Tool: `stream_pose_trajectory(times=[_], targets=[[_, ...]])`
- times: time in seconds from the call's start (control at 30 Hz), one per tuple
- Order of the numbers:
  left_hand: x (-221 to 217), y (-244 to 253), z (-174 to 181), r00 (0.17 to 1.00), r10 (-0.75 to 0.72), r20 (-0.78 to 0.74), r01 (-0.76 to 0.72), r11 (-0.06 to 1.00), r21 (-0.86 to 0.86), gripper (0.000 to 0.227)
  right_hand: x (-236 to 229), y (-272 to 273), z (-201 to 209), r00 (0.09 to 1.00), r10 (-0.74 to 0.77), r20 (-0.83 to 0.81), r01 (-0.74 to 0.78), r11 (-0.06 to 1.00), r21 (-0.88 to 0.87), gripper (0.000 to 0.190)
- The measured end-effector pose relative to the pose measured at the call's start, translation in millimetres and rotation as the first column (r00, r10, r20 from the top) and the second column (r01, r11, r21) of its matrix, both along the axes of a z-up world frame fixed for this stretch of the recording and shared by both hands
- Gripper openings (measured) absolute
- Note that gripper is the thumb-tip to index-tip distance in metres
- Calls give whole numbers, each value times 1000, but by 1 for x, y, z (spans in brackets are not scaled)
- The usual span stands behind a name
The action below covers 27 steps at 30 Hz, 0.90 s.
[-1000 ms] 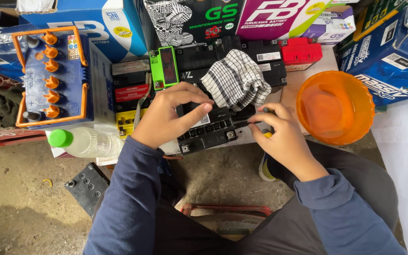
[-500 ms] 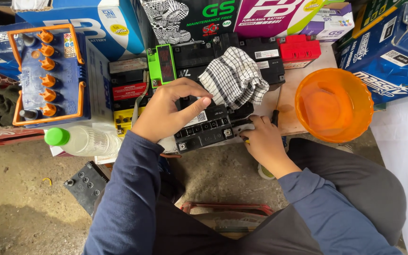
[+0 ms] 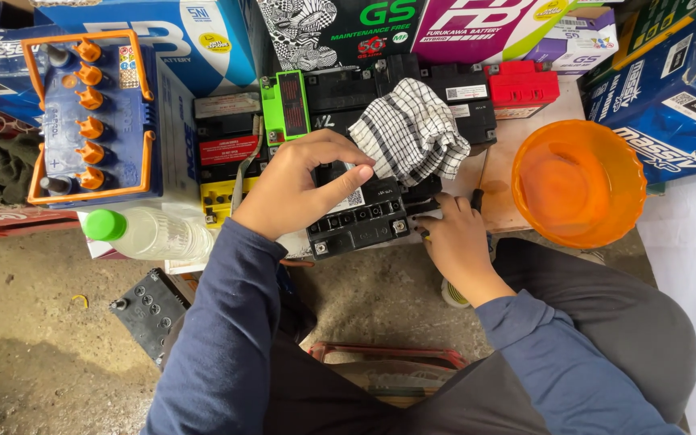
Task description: Connecting and securing wires to a battery terminal using pliers in a workshop environment.
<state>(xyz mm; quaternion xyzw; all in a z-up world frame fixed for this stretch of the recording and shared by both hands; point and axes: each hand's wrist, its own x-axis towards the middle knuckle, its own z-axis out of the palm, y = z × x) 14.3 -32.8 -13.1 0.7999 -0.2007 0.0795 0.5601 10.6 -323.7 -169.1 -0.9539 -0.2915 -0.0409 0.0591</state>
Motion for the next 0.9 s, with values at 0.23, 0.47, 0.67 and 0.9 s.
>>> stream_pose_trajectory(times=[0.23,0.47,0.67,0.9], targets=[[1,0,-2,1000,3,-10,-3,1000,10,12,3,0,-4,989,-109,-95,111,994,12,21],[1,0,-2,1000,7,-8,-7,1000,4,12,4,5,1,968,-175,-178,189,980,61,15],[0,-1,-1,1000,6,-8,-6,1000,4,12,1,13,18,965,-176,-194,200,973,111,13],[0,2,1,1000,9,-12,-9,1000,-5,12,3,14,26,945,-179,-274,233,956,177,14]])
